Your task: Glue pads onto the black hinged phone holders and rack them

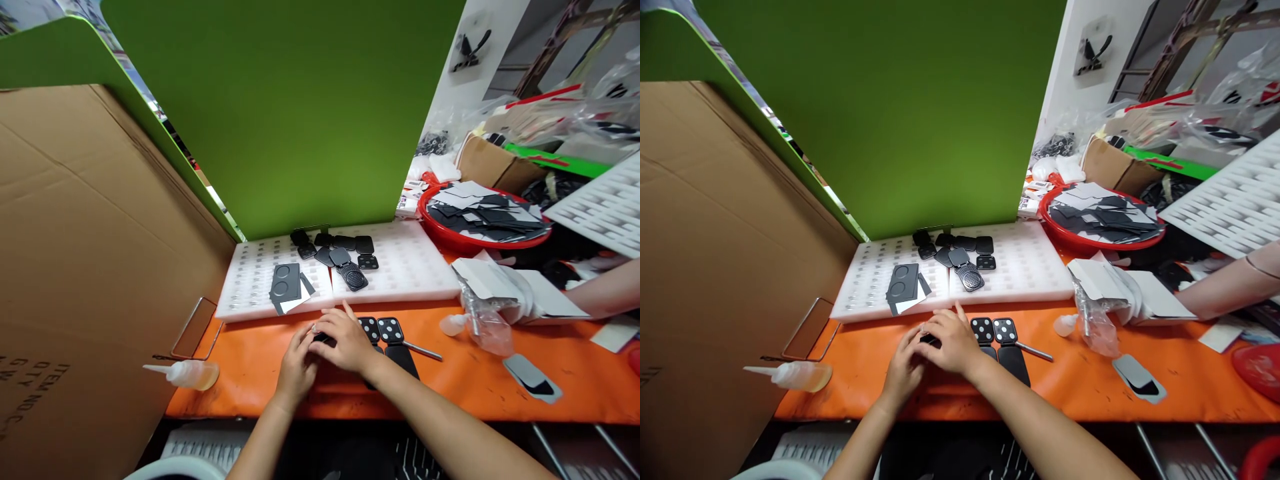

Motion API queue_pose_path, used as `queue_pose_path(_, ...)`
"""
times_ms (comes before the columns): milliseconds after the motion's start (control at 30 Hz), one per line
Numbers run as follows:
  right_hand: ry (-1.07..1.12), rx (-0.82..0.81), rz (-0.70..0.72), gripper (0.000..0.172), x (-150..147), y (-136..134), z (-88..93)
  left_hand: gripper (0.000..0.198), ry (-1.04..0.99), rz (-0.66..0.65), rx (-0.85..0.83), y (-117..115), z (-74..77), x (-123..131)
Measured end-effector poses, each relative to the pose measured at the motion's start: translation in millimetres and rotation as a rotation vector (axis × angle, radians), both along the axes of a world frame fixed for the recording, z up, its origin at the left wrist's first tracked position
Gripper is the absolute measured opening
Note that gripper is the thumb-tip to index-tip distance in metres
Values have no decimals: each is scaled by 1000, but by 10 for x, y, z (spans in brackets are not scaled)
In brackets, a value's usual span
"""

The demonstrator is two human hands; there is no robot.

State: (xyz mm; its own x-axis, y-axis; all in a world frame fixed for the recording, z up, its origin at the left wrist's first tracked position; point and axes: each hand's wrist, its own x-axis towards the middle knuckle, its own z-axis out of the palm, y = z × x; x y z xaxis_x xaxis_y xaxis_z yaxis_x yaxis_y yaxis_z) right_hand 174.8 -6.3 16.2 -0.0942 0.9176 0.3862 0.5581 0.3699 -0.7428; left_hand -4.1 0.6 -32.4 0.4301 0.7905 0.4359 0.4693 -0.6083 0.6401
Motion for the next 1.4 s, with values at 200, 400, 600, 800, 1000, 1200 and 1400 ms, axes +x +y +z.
queue_pose_path(200, 599, -298, -277, 34, 79, 94, -308, 60, -62, -23, -74, -8, -35, -36)
queue_pose_path(400, 655, -342, -289, 39, 222, 107, -455, 47, -145, 45, -66, -7, -55, 5)
queue_pose_path(600, 232, -99, -219, 29, 178, 40, -227, 47, -87, 20, -3, -22, -6, 36)
queue_pose_path(800, 593, -428, -394, 12, 153, 53, -371, 50, 13, 17, -113, -72, -11, -12)
queue_pose_path(1000, 494, -259, -300, 23, 60, -56, -307, 42, 69, 71, 18, -68, 93, 43)
queue_pose_path(1200, 58, -52, -147, 21, -64, -132, -136, 42, 180, 13, 67, -183, 105, 36)
queue_pose_path(1400, 501, -375, -204, 31, -81, 11, -480, 42, 158, 18, 36, -215, 27, -11)
